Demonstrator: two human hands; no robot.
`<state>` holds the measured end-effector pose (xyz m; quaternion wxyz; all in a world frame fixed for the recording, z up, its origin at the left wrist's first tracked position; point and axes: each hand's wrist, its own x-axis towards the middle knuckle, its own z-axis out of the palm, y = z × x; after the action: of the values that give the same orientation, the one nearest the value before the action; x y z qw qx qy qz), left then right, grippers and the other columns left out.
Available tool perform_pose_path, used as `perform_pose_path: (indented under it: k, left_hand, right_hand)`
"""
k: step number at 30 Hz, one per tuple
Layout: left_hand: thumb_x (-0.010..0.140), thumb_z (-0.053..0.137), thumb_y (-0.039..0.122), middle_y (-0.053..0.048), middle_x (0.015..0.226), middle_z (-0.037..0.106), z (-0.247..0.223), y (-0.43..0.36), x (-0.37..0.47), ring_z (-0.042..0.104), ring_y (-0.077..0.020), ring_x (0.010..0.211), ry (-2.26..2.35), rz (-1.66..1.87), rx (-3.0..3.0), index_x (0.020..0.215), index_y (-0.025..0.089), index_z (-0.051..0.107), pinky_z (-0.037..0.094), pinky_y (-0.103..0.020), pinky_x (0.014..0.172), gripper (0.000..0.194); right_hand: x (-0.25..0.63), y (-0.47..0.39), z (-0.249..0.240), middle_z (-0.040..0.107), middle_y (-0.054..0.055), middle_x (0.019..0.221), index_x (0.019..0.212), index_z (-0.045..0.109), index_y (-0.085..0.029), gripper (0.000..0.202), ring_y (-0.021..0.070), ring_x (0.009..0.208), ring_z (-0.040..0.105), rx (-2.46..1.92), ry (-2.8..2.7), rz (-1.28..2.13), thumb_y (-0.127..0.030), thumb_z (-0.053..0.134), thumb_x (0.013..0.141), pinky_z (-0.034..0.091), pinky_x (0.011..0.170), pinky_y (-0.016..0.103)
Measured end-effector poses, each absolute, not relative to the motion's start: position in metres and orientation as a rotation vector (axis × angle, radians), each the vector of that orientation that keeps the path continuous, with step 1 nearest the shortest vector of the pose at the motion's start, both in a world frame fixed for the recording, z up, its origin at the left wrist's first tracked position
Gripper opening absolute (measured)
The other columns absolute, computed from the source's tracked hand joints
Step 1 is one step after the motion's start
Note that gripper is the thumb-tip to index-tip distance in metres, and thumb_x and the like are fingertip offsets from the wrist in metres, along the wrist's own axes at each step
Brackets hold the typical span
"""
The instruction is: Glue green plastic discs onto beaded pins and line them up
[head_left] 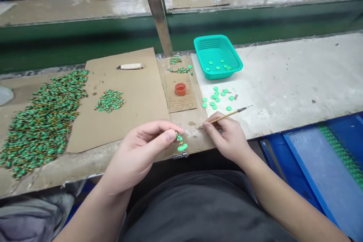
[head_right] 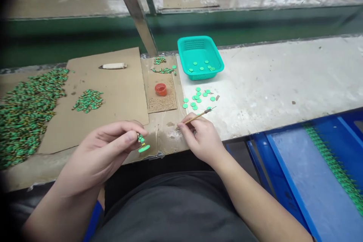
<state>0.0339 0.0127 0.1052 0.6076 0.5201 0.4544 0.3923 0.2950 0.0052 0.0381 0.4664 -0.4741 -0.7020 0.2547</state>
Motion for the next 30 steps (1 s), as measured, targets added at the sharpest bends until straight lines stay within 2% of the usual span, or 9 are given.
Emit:
perform_pose_path:
  k: [4, 8, 15, 21, 25, 30]
  left_hand:
    - [0.087, 0.104, 0.070, -0.004, 0.090, 0.085, 0.111, 0.010, 0.036, 0.075, -0.0093, 0.074, 1.037, 0.927, 1.229, 0.092, 0.030, 0.095, 0.063, -0.011, 0.071, 0.041]
    - [0.086, 0.106, 0.067, -0.003, 0.085, 0.083, 0.122, 0.006, 0.039, 0.075, -0.0115, 0.073, 1.036, 0.968, 1.261, 0.084, 0.028, 0.091, 0.064, -0.014, 0.070, 0.043]
    - [0.093, 0.095, 0.045, -0.001, 0.077, 0.077, 0.135, -0.001, 0.041, 0.071, -0.0118, 0.069, 1.050, 0.973, 1.382, 0.079, 0.026, 0.086, 0.061, -0.016, 0.065, 0.026]
    - [0.092, 0.093, 0.049, -0.001, 0.072, 0.075, 0.139, 0.000, 0.044, 0.067, -0.0128, 0.065, 1.108, 1.005, 1.413, 0.075, 0.025, 0.082, 0.058, -0.019, 0.061, 0.032]
    - [0.100, 0.085, 0.050, -0.002, 0.079, 0.080, 0.121, 0.005, 0.046, 0.074, -0.0164, 0.070, 1.200, 1.029, 1.613, 0.082, 0.026, 0.085, 0.060, -0.023, 0.065, 0.029]
    - [0.101, 0.082, 0.046, -0.002, 0.094, 0.088, 0.072, 0.019, 0.052, 0.081, -0.0193, 0.086, 1.270, 1.017, 1.859, 0.093, 0.032, 0.092, 0.064, -0.029, 0.080, 0.019]
  right_hand:
    - [0.294, 0.005, 0.037, 0.081, 0.002, 0.089, 0.096, 0.076, -0.023, 0.020, 0.0184, 0.073, 0.074, -1.169, -1.717, 0.646, -0.025, 0.071, 0.115, 0.060, 0.073, 0.031]
    - [0.294, 0.006, 0.035, 0.080, 0.002, 0.088, 0.095, 0.076, -0.024, 0.020, 0.0179, 0.070, 0.073, -1.161, -1.716, 0.650, -0.025, 0.071, 0.115, 0.059, 0.071, 0.031]
    - [0.293, 0.006, 0.036, 0.081, 0.002, 0.087, 0.094, 0.074, -0.024, 0.022, 0.0188, 0.074, 0.076, -1.135, -1.729, 0.631, -0.025, 0.070, 0.115, 0.060, 0.072, 0.030]
    - [0.294, 0.007, 0.039, 0.082, 0.004, 0.090, 0.094, 0.074, -0.024, 0.022, 0.0200, 0.077, 0.078, -1.112, -1.742, 0.642, -0.023, 0.069, 0.114, 0.061, 0.072, 0.031]
    - [0.294, 0.008, 0.039, 0.082, 0.004, 0.089, 0.093, 0.073, -0.025, 0.022, 0.0201, 0.076, 0.078, -1.096, -1.731, 0.660, -0.024, 0.068, 0.115, 0.061, 0.071, 0.031]
    - [0.297, 0.009, 0.037, 0.083, 0.005, 0.093, 0.095, 0.075, -0.025, 0.021, 0.0219, 0.085, 0.080, -1.112, -1.701, 0.715, -0.029, 0.069, 0.114, 0.065, 0.080, 0.034]
